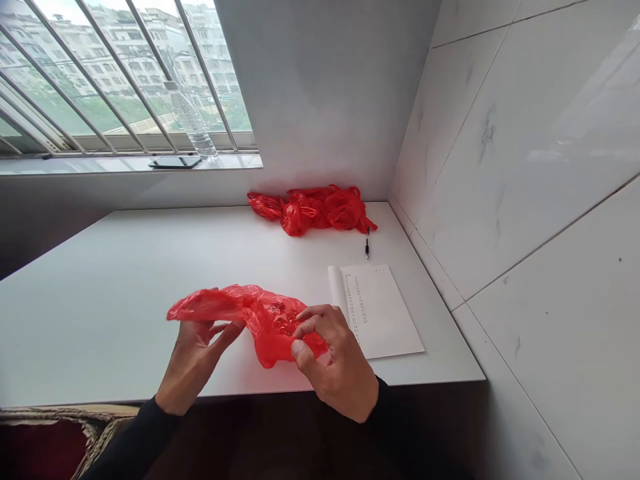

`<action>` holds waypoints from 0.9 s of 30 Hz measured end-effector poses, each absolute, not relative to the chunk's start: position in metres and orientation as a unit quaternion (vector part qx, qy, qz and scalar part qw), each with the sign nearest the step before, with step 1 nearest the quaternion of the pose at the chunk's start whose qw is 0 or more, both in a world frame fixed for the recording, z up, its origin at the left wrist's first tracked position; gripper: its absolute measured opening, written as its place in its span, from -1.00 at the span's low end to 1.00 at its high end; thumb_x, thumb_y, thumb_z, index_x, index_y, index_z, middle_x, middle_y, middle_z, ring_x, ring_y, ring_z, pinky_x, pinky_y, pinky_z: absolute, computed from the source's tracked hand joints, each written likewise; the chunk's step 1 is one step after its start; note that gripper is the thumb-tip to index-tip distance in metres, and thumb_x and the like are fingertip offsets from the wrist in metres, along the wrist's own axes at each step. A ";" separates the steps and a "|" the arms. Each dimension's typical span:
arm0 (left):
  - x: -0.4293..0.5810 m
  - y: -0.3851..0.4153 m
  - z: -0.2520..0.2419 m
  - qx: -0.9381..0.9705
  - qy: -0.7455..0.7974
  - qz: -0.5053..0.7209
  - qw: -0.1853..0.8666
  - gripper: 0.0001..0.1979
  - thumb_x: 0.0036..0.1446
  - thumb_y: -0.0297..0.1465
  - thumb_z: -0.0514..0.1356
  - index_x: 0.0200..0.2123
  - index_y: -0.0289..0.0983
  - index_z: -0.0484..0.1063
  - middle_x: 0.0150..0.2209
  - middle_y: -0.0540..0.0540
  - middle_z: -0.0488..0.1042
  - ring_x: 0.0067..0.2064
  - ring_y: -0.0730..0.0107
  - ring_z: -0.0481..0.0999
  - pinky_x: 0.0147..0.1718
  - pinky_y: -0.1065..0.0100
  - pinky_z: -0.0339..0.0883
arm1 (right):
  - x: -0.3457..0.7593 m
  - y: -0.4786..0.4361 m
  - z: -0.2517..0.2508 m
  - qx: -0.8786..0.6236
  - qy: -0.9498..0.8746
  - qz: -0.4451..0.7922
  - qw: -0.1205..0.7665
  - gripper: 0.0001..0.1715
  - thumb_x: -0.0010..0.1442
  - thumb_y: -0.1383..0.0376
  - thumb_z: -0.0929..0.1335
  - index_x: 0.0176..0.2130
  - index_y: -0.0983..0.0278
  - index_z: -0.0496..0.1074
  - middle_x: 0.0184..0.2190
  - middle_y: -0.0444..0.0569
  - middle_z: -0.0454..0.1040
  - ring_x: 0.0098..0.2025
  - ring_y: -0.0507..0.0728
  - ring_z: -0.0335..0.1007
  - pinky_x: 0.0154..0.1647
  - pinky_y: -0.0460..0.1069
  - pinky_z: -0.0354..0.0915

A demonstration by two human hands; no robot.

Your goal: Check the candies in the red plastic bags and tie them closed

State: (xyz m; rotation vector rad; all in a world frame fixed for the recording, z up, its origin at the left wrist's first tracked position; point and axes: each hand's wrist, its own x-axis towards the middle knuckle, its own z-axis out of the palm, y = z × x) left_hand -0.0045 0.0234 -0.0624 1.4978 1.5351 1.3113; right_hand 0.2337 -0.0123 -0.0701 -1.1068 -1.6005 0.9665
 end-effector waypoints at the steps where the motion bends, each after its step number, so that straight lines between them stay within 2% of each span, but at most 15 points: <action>1: -0.005 0.023 -0.064 0.560 0.579 0.493 0.329 -0.37 0.06 -0.14 0.39 0.17 -0.17 0.33 0.14 -0.24 0.44 0.01 0.08 0.53 -0.09 0.11 0.48 | 0.234 -0.015 -0.069 -0.431 -0.662 0.400 0.466 -0.91 0.25 0.33 0.33 -0.25 0.13 0.43 -0.04 -0.08 0.49 0.10 0.18 0.37 0.18 0.13 0.27; 3: -0.005 0.022 -0.066 0.545 0.573 0.494 0.360 -0.22 0.06 -0.14 0.39 0.29 -0.10 0.17 0.14 -0.21 0.43 -0.01 0.12 0.53 -0.04 0.06 0.45 | 0.235 -0.019 -0.067 -0.391 -0.681 0.413 0.462 -0.83 0.21 0.39 0.32 -0.22 0.12 0.42 -0.10 -0.10 0.53 0.05 0.18 0.40 0.16 0.13 0.30; 5: -0.005 0.020 -0.066 0.555 0.559 0.494 0.369 -0.09 0.06 -0.16 0.40 0.38 -0.02 0.01 0.06 -0.15 0.47 -0.06 0.17 0.54 -0.01 0.05 0.43 | 0.236 -0.020 -0.066 -0.364 -0.698 0.419 0.452 -0.81 0.20 0.39 0.32 -0.21 0.11 0.43 -0.19 -0.11 0.55 -0.01 0.18 0.42 0.17 0.14 0.31; 7: -0.003 0.016 -0.066 0.593 0.538 0.482 0.356 -0.04 0.07 -0.21 0.40 0.41 0.04 -0.08 -0.04 -0.08 0.49 -0.10 0.22 0.54 0.00 0.08 0.42 | 0.236 -0.020 -0.065 -0.354 -0.711 0.424 0.435 -0.86 0.27 0.33 0.30 -0.25 0.11 0.46 -0.27 -0.12 0.55 -0.07 0.18 0.43 0.21 0.17 0.27; 8: -0.002 0.014 -0.066 0.615 0.527 0.475 0.344 -0.04 0.07 -0.23 0.41 0.41 0.05 -0.07 -0.07 -0.06 0.49 -0.09 0.23 0.53 0.00 0.10 0.41 | 0.235 -0.019 -0.064 -0.353 -0.716 0.426 0.426 -0.81 0.33 0.28 0.28 -0.28 0.12 0.48 -0.32 -0.12 0.55 -0.09 0.17 0.42 0.23 0.18 0.25; 11: 0.000 0.011 -0.067 0.655 0.514 0.463 0.304 -0.26 0.10 -0.29 0.39 0.30 0.01 0.18 -0.13 -0.03 0.49 -0.07 0.25 0.50 0.03 0.16 0.38 | 0.233 -0.016 -0.063 -0.359 -0.726 0.426 0.404 -0.54 0.45 0.18 0.18 -0.40 0.13 0.48 -0.45 -0.14 0.51 -0.19 0.15 0.42 0.31 0.20 0.15; 13: 0.000 0.012 -0.067 0.653 0.516 0.466 0.299 -0.51 0.16 -0.30 0.35 0.15 -0.07 0.36 -0.21 -0.02 0.50 -0.12 0.29 0.51 0.00 0.19 0.39 | 0.230 -0.014 -0.065 -0.378 -0.732 0.405 0.396 -0.53 0.46 0.15 0.20 -0.41 0.14 0.49 -0.48 -0.15 0.48 -0.27 0.12 0.42 0.32 0.21 0.13; 14: 0.000 0.012 -0.067 0.644 0.517 0.473 0.307 -0.60 0.19 -0.30 0.32 0.09 -0.10 0.40 -0.23 -0.01 0.51 -0.16 0.31 0.52 -0.02 0.20 0.41 | 0.228 -0.013 -0.067 -0.394 -0.735 0.389 0.391 -0.61 0.43 0.13 0.24 -0.36 0.13 0.51 -0.48 -0.16 0.48 -0.29 0.13 0.43 0.31 0.22 0.15; 16: -0.001 0.014 -0.066 0.610 0.513 0.497 0.343 -0.67 0.21 -0.28 0.30 0.03 -0.15 0.42 -0.24 -0.03 0.53 -0.22 0.31 0.54 -0.13 0.23 0.46 | 0.225 -0.011 -0.075 -0.431 -0.743 0.353 0.370 -0.76 0.33 0.07 0.36 -0.12 0.10 0.54 -0.48 -0.15 0.48 -0.26 0.19 0.47 0.22 0.24 0.25; 18: -0.001 0.016 -0.063 0.567 0.512 0.527 0.373 -0.64 0.20 -0.25 0.31 0.04 -0.17 0.41 -0.22 -0.06 0.55 -0.28 0.31 0.55 -0.27 0.26 0.49 | 0.221 -0.010 -0.085 -0.468 -0.755 0.314 0.335 -0.51 0.21 0.06 0.45 0.10 0.10 0.47 -0.49 -0.13 0.49 -0.20 0.28 0.51 0.15 0.27 0.31; 19: -0.001 0.017 -0.061 0.548 0.518 0.537 0.378 -0.60 0.18 -0.24 0.32 0.06 -0.17 0.40 -0.23 -0.06 0.55 -0.31 0.30 0.55 -0.31 0.26 0.49 | 0.220 -0.009 -0.090 -0.483 -0.760 0.295 0.319 -0.46 0.19 0.08 0.47 0.13 0.11 0.47 -0.50 -0.11 0.49 -0.18 0.31 0.51 0.13 0.28 0.32; 21: 0.000 0.017 -0.059 0.517 0.539 0.553 0.370 -0.50 0.16 -0.23 0.34 0.14 -0.14 0.34 -0.26 -0.03 0.55 -0.35 0.29 0.56 -0.31 0.22 0.51 | 0.218 -0.008 -0.095 -0.502 -0.762 0.270 0.306 -0.64 0.22 0.16 0.43 0.02 0.11 0.53 -0.51 -0.10 0.50 -0.19 0.30 0.50 0.11 0.28 0.33; 23: 0.000 0.018 -0.058 0.491 0.557 0.566 0.357 -0.41 0.14 -0.22 0.36 0.21 -0.09 0.26 -0.25 0.00 0.53 -0.35 0.28 0.57 -0.26 0.18 0.52 | 0.219 -0.007 -0.093 -0.517 -0.744 0.279 0.318 -0.81 0.28 0.21 0.36 -0.14 0.12 0.56 -0.52 -0.11 0.49 -0.27 0.24 0.48 -0.01 0.20 0.38; 25: -0.002 0.018 -0.060 0.469 0.565 0.582 0.350 -0.42 0.14 -0.22 0.36 0.18 -0.08 0.25 -0.21 0.01 0.51 -0.33 0.30 0.57 -0.25 0.18 0.52 | 0.221 -0.005 -0.084 -0.535 -0.700 0.325 0.343 -0.80 0.31 0.20 0.31 -0.19 0.13 0.53 -0.52 -0.13 0.47 -0.40 0.16 0.42 -0.23 0.09 0.38; 27: -0.005 0.020 -0.064 0.450 0.560 0.604 0.344 -0.52 0.12 -0.25 0.37 0.06 -0.11 0.28 -0.24 0.03 0.47 -0.33 0.34 0.54 -0.28 0.25 0.50 | 0.226 -0.003 -0.075 -0.550 -0.641 0.376 0.380 -0.79 0.32 0.15 0.29 -0.19 0.16 0.49 -0.54 -0.15 0.43 -0.47 0.11 0.37 -0.41 0.00 0.31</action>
